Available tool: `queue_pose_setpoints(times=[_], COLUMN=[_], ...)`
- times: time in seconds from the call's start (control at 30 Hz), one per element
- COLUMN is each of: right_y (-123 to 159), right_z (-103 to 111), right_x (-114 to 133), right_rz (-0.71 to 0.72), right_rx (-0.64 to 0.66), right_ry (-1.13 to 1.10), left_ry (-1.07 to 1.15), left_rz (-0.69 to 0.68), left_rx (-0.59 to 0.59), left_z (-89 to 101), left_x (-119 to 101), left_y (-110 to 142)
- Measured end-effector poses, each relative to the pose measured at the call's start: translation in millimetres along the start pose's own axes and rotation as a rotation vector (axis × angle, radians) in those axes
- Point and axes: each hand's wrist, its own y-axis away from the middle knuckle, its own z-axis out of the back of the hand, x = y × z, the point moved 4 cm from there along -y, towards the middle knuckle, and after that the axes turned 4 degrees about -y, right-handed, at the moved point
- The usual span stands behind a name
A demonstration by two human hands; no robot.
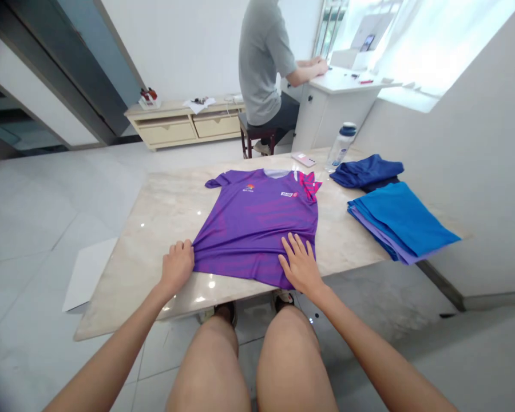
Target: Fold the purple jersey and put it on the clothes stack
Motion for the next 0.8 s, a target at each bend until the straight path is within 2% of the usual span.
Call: queue_pose_setpoints(times=[0.13,0.27,0.37,0.47,0.57,0.7,0.8], right_y=[14.6,27.9,38.8,57.8,89.7,130.6,141.4], right_z=[15.1,51.6,82.6,98.5,82.0,26.7,-8.0], right_x=[11.5,16.6,-1.8,-38.1,-73.6,-99.6,-108.4], right_rz=[-0.008,-0.003,-0.024,-0.134,-0.28,-0.468,-0.581], right_rx=[0.077,0.222,0.29,0.245,0.195,0.133,0.081], right_ry=[-0.027,-0.106,-0.146,-0.18,-0.335,-0.601,-0.774], left_ry=[-0.034,0.051,0.118,0.155,0.212,0.41,0.586], left_rz=[-0.012,-0.011,-0.051,-0.049,-0.007,0.13,0.231], left_rx=[0.083,0.273,0.38,0.404,0.397,0.334,0.27], left_z=[5.2,12.3,18.4,19.2,3.1,-42.5,-75.8], left_x=[12.3,15.0,15.6,22.1,27.3,28.4,27.4], left_y=[76.2,137.7,153.6,150.5,152.5,178.5,197.7])
